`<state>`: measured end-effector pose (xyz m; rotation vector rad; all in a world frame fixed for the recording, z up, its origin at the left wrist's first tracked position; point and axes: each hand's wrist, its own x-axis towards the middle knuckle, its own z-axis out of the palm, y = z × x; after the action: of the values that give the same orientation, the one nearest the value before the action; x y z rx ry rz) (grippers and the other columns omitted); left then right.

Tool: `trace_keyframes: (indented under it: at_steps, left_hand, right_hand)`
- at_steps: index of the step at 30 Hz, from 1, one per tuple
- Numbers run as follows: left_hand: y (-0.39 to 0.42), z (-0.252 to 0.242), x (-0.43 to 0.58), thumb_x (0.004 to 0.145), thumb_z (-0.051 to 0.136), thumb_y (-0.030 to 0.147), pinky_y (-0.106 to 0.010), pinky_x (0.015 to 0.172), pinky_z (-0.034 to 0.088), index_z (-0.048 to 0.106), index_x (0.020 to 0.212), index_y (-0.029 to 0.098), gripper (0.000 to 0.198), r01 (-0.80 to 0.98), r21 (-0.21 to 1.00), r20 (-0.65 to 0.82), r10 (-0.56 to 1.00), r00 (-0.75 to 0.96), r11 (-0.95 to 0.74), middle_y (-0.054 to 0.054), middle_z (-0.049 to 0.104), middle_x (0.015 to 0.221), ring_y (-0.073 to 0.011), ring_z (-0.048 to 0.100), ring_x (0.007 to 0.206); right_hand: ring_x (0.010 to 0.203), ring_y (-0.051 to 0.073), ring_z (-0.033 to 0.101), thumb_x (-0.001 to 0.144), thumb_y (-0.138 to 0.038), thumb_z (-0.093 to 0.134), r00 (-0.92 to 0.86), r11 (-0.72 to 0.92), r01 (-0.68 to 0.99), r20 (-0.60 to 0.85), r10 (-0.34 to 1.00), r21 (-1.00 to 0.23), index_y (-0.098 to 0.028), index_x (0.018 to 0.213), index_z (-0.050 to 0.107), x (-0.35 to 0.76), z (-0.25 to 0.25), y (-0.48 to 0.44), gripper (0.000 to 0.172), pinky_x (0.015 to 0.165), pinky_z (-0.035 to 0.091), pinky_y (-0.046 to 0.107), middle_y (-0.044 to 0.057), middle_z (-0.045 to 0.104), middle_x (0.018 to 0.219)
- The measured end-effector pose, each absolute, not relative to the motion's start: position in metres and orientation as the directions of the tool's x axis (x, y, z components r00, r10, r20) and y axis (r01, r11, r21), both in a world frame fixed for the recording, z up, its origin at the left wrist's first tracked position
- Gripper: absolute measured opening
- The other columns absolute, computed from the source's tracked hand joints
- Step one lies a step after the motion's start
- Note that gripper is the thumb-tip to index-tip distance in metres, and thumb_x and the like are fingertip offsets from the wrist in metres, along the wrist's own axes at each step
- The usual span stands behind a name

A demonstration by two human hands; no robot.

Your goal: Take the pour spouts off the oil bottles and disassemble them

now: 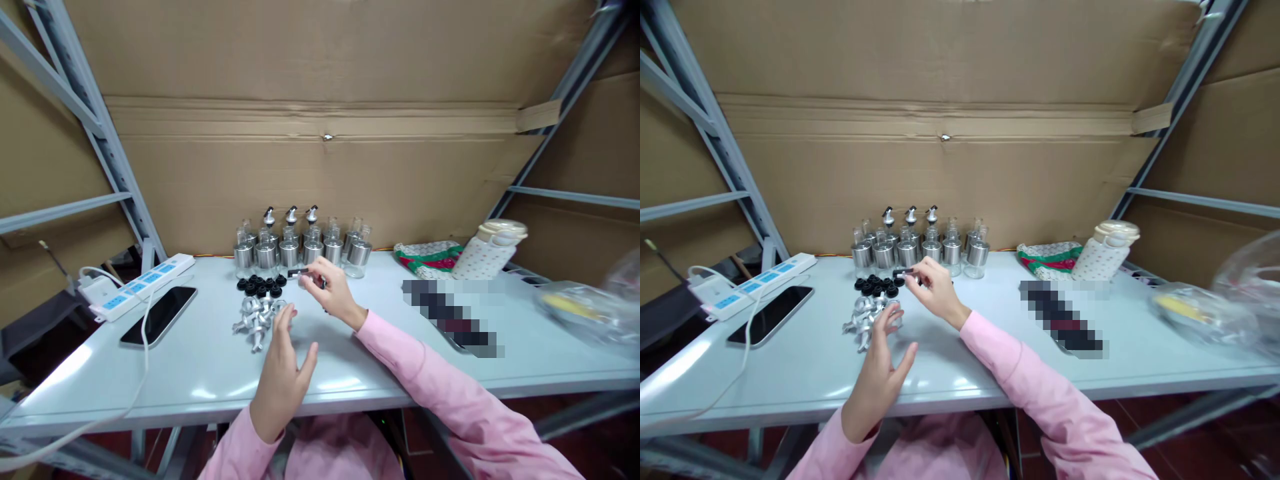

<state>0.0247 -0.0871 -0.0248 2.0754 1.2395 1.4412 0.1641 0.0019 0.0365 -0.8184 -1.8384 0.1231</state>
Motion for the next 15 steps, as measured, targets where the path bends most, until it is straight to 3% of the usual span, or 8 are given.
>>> trace_keyframes:
  at_steps: [2, 5, 8, 10, 15]
  left_hand:
    - [-0.086, -0.026, 0.024, 0.086, 0.045, 0.025, -0.043, 0.099, 0.039, 0.017, 0.136, 0.022, 0.057, 0.49, 0.693, 0.557, 0.824, 0.101, -0.529, -0.015, 0.032, 0.138, -0.0238, 0.039, 0.125]
    - [-0.086, -0.028, 0.021, 0.088, 0.042, 0.027, -0.043, 0.099, 0.039, 0.016, 0.137, 0.023, 0.055, 0.516, 0.699, 0.533, 0.842, 0.088, -0.496, -0.014, 0.031, 0.139, -0.0233, 0.04, 0.124]
    - [-0.085, -0.028, 0.016, 0.09, 0.039, 0.029, -0.043, 0.101, 0.038, 0.019, 0.138, 0.024, 0.052, 0.557, 0.67, 0.545, 0.835, 0.08, -0.491, -0.012, 0.031, 0.14, -0.0236, 0.035, 0.128]
    - [-0.084, -0.027, 0.013, 0.09, 0.038, 0.029, -0.043, 0.101, 0.038, 0.022, 0.137, 0.024, 0.049, 0.577, 0.661, 0.548, 0.834, 0.066, -0.48, -0.012, 0.035, 0.136, -0.0231, 0.035, 0.127]
    - [-0.082, -0.03, 0.013, 0.091, 0.036, 0.031, -0.043, 0.095, 0.041, 0.036, 0.124, 0.018, 0.036, 0.579, 0.658, 0.574, 0.818, 0.027, -0.481, -0.013, 0.047, 0.12, -0.0227, 0.046, 0.116]
  right_hand:
    - [0.05, 0.009, 0.042, 0.078, -0.034, 0.056, -0.212, 0.705, 0.392, 0.688, 0.694, -0.591, -0.017, 0.059, 0.051, 0.158, 0.033, -0.005, 0.026, 0.05, 0.035, 0.023, -0.003, 0.044, 0.056]
    - [0.043, 0.009, 0.047, 0.076, -0.044, 0.056, -0.309, 0.525, 0.204, 0.454, 0.835, -0.826, -0.017, 0.062, 0.05, 0.152, 0.025, -0.011, 0.031, 0.045, 0.037, 0.021, -0.003, 0.049, 0.048]
    - [0.04, 0.009, 0.051, 0.077, -0.048, 0.054, -0.41, 0.406, 0.109, 0.332, 0.85, -0.907, -0.017, 0.067, 0.047, 0.149, 0.021, -0.015, 0.033, 0.044, 0.039, 0.021, -0.004, 0.052, 0.045]
    - [0.042, 0.008, 0.05, 0.077, -0.047, 0.054, -0.45, 0.493, 0.156, 0.383, 0.807, -0.856, -0.017, 0.064, 0.045, 0.149, 0.02, -0.018, 0.034, 0.045, 0.039, 0.02, -0.004, 0.051, 0.047]
    - [0.052, 0.007, 0.047, 0.078, -0.046, 0.056, -0.56, 0.794, 0.319, 0.573, 0.598, -0.517, -0.017, 0.067, 0.05, 0.154, 0.024, -0.021, 0.032, 0.051, 0.037, 0.019, -0.003, 0.052, 0.058]
